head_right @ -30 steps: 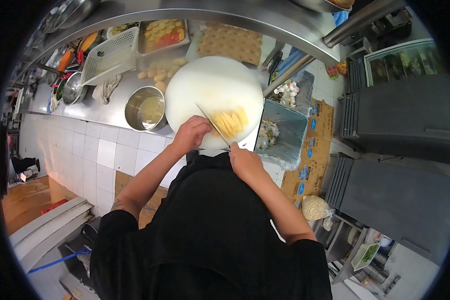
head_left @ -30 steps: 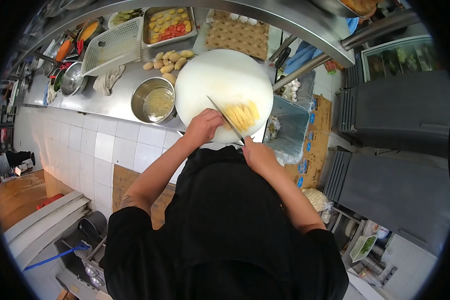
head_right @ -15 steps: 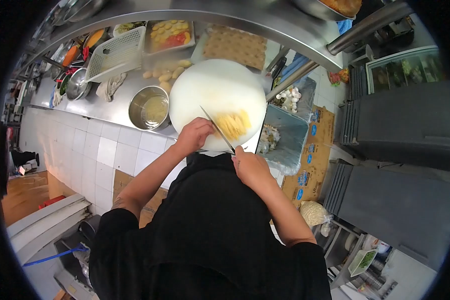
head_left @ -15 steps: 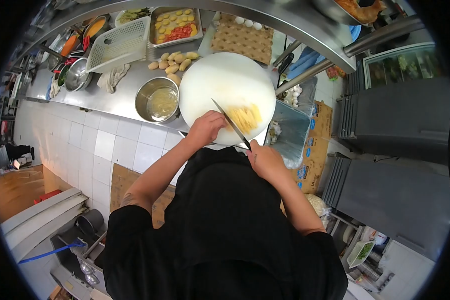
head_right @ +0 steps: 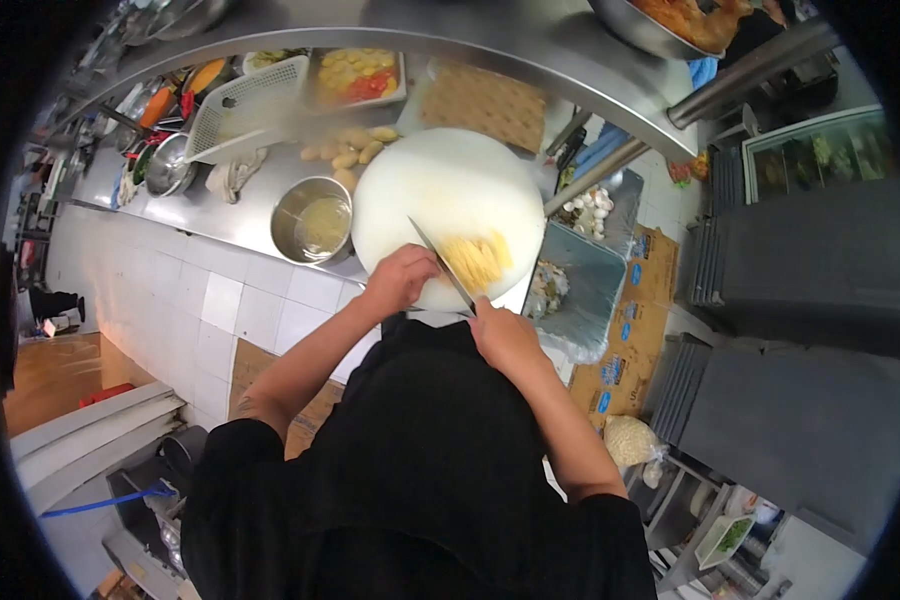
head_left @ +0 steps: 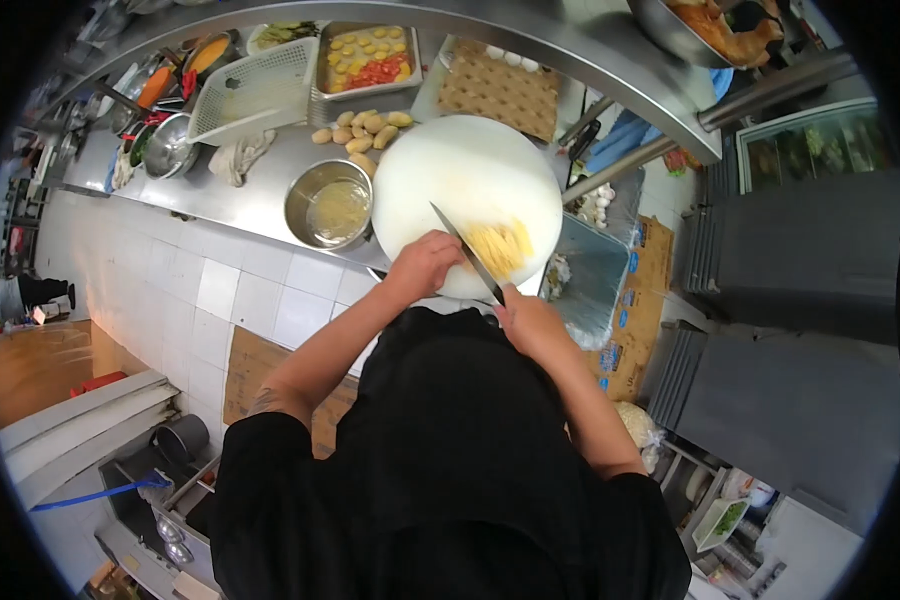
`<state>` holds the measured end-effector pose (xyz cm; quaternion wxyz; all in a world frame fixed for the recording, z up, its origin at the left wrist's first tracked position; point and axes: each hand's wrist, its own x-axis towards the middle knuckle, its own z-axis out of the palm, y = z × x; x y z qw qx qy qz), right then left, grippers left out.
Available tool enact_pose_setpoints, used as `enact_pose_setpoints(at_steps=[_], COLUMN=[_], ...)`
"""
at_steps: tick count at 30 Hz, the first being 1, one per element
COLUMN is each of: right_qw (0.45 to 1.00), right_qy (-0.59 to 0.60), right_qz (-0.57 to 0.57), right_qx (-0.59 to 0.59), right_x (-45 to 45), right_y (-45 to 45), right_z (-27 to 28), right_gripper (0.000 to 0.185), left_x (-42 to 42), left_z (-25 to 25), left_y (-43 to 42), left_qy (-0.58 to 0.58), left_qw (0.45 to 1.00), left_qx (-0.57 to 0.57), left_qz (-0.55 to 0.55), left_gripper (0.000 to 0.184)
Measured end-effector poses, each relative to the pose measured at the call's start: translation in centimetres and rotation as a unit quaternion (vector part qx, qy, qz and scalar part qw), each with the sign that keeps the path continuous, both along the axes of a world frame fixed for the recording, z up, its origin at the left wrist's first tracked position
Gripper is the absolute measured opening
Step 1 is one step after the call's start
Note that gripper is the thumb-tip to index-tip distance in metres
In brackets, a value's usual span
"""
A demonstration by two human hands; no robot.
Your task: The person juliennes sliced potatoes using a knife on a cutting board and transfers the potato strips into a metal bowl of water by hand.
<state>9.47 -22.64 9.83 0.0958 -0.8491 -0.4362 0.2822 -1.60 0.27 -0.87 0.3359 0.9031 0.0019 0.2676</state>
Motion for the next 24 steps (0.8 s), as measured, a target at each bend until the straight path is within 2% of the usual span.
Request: enact_pose_setpoints(at_steps=[3, 6, 8, 11, 14, 18, 21, 24], right_qw=[1.0, 1.0, 1.0, 0.999, 1.0, 1.0, 1.0, 1.0], right_qy=[0.005, 0.004, 0.008, -0.001, 0.011, 0.01, 0.008, 0.023], right_qz=[-0.003, -0.015, -0.004, 0.017, -0.001, -0.002, 0.001, -0.001], right_qx=[-0.018, 0.025, 0.025, -0.043, -0.001, -0.03, 0.009, 0.008], right_x=[-0.3, -0.3, -0.1, -0.1, -0.1, -0.2, -0.5, 0.3], right_y=[-0.7, -0.1, -0.1, -0.4, 0.1, -0.1, -0.4, -0.1], right_z=[1.0, -4.1, -1.3, 1.4, -4.5, 1.2, -2.3, -3.1], right_gripper=[0.027, 0.029, 0.03, 0.029, 0.029, 0.025, 0.026, 0.026], left_x=[0.0, -0.1, -0.3, -0.2, -0.1, -0.1, -0.2, -0.3], left_z=[-0.6, -0.4, -0.6, -0.3, -0.9, -0.3, -0.7, -0.5], left_y=[0.2, 0.0, -0.1, -0.1, -0.2, -0.1, -0.2, -0.1], left_qy=[0.011, 0.022, 0.02, 0.027, 0.017, 0.009, 0.019, 0.021], left_qw=[1.0, 1.0, 1.0, 1.0, 1.0, 1.0, 1.0, 1.0], left_qx=[-0.016, -0.008, 0.002, -0.01, 0.004, 0.013, 0.005, 0.018], left_qz=[-0.007, 0.001, 0.001, -0.001, 0.009, 0.006, 0.004, 0.007], left_gripper=[0.014, 0.01, 0.006, 0.006, 0.007, 0.007, 0.006, 0.006])
